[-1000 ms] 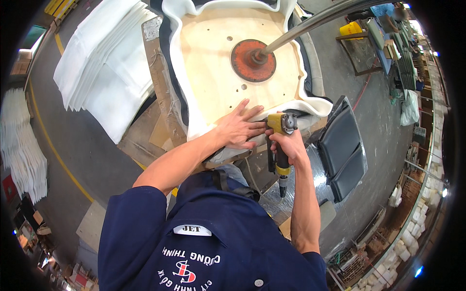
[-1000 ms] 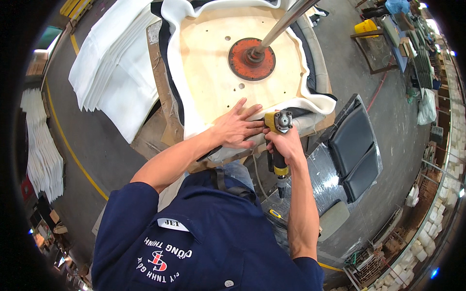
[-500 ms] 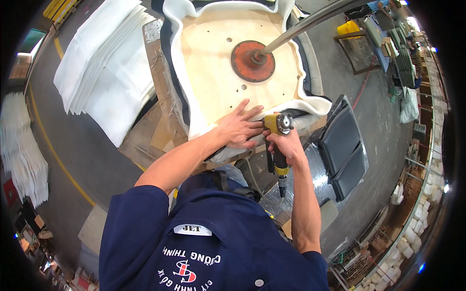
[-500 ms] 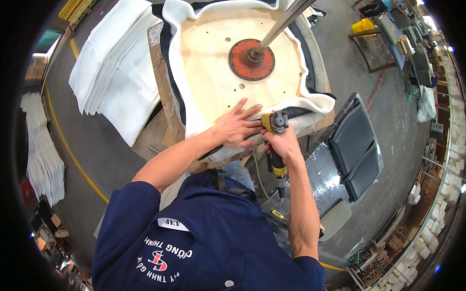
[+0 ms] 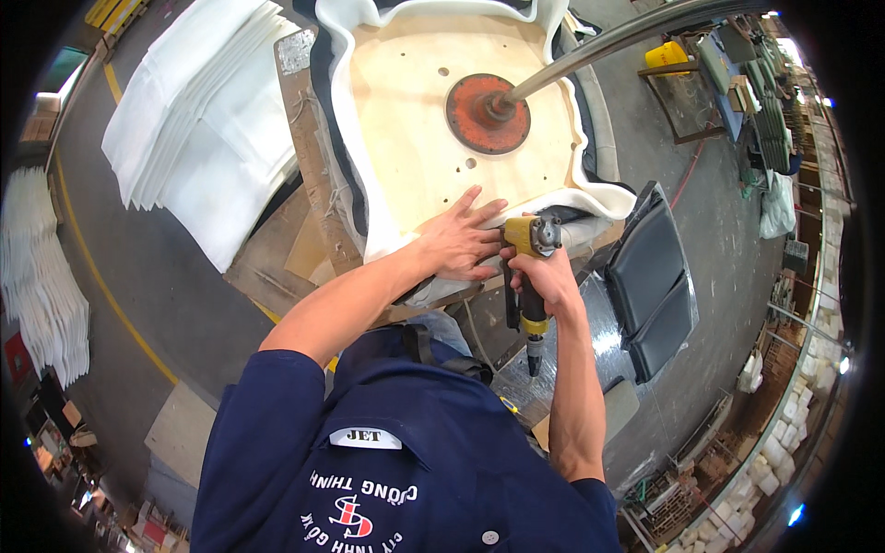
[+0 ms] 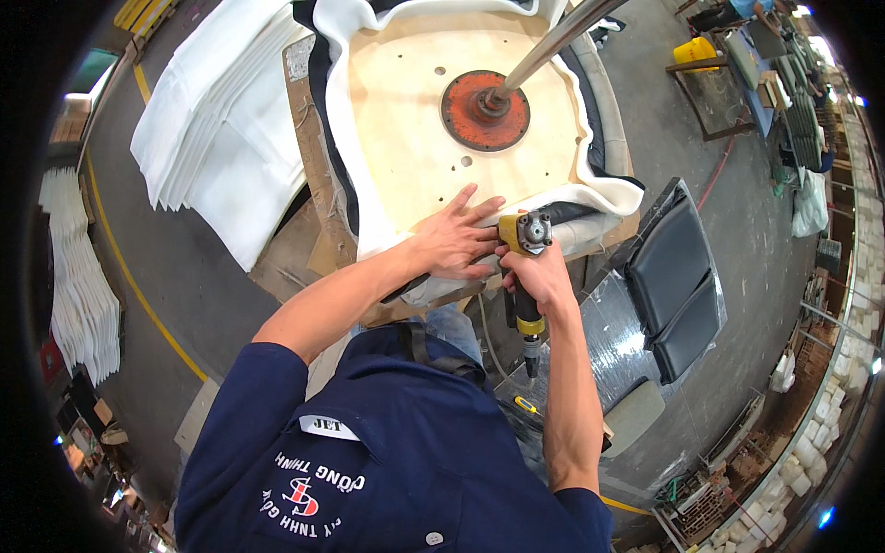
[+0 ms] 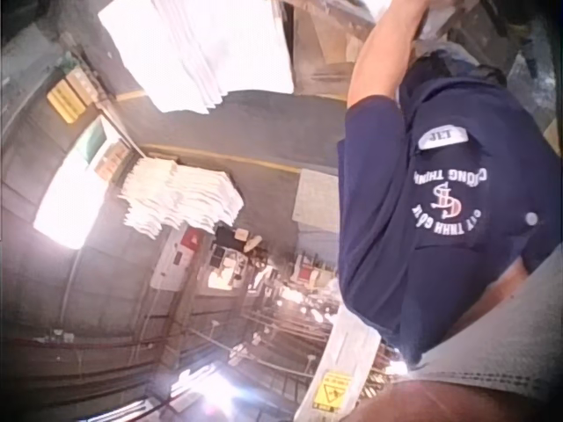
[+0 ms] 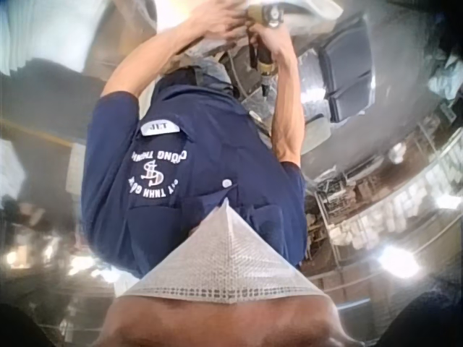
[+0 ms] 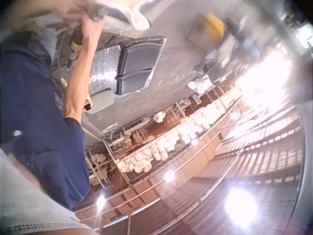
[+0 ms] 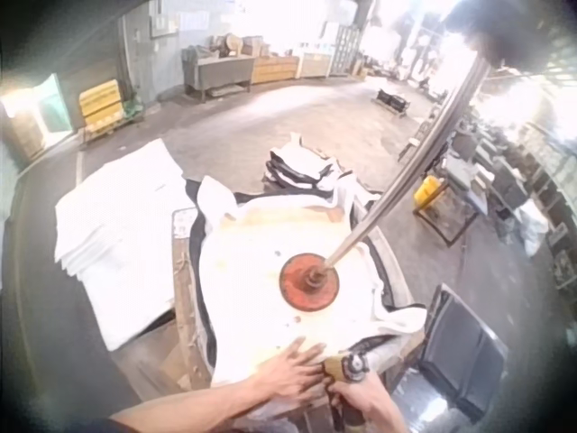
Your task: The person uses a yellow pneumatic staple gun to attach a white fabric cover to a beige foam seat cushion on a workbench. After stapling the edges, the person flips the cushion over and places a dark gray fabric cover on top.
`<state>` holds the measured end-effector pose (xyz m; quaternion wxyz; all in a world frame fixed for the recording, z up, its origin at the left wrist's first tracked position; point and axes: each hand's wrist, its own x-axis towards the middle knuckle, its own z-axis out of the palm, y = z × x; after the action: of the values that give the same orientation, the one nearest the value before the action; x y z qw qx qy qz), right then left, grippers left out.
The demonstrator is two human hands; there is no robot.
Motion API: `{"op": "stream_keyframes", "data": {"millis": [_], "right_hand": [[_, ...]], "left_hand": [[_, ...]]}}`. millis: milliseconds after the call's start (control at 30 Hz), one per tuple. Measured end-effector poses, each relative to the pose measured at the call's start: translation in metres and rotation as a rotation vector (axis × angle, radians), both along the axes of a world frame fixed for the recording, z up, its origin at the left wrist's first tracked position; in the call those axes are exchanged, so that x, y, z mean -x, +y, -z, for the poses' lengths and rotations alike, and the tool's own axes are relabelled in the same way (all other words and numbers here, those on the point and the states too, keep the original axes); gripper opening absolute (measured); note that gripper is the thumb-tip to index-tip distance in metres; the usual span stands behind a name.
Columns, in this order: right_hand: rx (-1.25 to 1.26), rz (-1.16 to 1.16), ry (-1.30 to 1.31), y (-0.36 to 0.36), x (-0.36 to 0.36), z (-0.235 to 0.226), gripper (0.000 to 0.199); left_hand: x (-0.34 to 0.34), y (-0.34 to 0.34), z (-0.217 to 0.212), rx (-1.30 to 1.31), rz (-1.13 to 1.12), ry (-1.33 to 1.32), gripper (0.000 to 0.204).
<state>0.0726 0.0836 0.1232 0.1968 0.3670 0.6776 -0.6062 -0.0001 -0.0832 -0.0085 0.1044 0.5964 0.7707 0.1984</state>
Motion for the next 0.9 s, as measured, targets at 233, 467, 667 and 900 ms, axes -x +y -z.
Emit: {"op": "stream_keyframes", "data": {"millis": [233, 467, 667, 900], "right_hand": [[-0.077, -0.095, -0.088, 0.010, 0.012, 0.006, 0.028], [0.018, -0.007, 0.031, 0.019, -0.013, 0.001, 0.056], [0.002, -0.057, 0.031, 0.012, -0.009, -0.003, 0.068], [-0.143, -0.120, -0.085, 0.002, 0.010, 0.003, 0.039]], "left_hand": [[-0.002, 0.005, -0.010, 0.103, -0.005, -0.028, 0.063], [-0.047, -0.006, -0.026, 0.169, -0.149, 0.082, 0.070], [-0.039, -0.012, -0.021, 0.169, -0.161, 0.029, 0.075], [-0.040, -0.010, -0.022, 0.168, -0.174, 0.012, 0.074]]}}
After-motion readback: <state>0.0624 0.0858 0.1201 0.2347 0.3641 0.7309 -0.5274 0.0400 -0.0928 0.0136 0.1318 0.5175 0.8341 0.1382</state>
